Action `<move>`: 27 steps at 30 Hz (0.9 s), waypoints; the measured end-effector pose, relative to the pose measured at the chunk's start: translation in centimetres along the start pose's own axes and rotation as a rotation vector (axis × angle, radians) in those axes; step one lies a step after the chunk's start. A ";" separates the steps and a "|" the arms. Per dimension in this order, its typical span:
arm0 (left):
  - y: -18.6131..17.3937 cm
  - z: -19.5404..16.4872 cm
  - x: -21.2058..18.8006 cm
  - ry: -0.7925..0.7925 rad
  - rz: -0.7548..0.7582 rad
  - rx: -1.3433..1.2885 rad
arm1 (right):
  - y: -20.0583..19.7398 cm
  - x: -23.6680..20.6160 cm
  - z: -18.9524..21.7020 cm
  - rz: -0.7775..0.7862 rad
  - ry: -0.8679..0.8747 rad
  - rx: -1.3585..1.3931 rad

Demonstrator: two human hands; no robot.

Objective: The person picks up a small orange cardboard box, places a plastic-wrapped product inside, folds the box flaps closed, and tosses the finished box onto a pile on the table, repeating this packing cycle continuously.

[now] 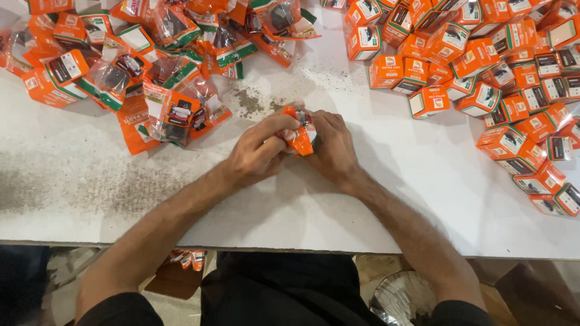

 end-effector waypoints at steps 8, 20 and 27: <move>2.2 1.3 -2.1 -0.058 0.209 0.367 | -0.3 -0.2 -0.3 0.079 0.090 0.078; 3.1 2.9 -1.5 -0.605 0.099 0.142 | 0.6 -0.8 -0.5 0.018 0.060 0.011; 5.0 5.9 -3.1 -1.006 0.113 -0.213 | 0.7 -1.4 -0.7 -0.087 0.162 0.359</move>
Point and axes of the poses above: each hand's wrist, its own x-axis towards the middle knuckle, its own y-axis out of the palm, z = x × y, the point moved 5 cm from there along x, towards the middle knuckle, and after that the axes turned 7 degrees about x, right-handed, at the moved point
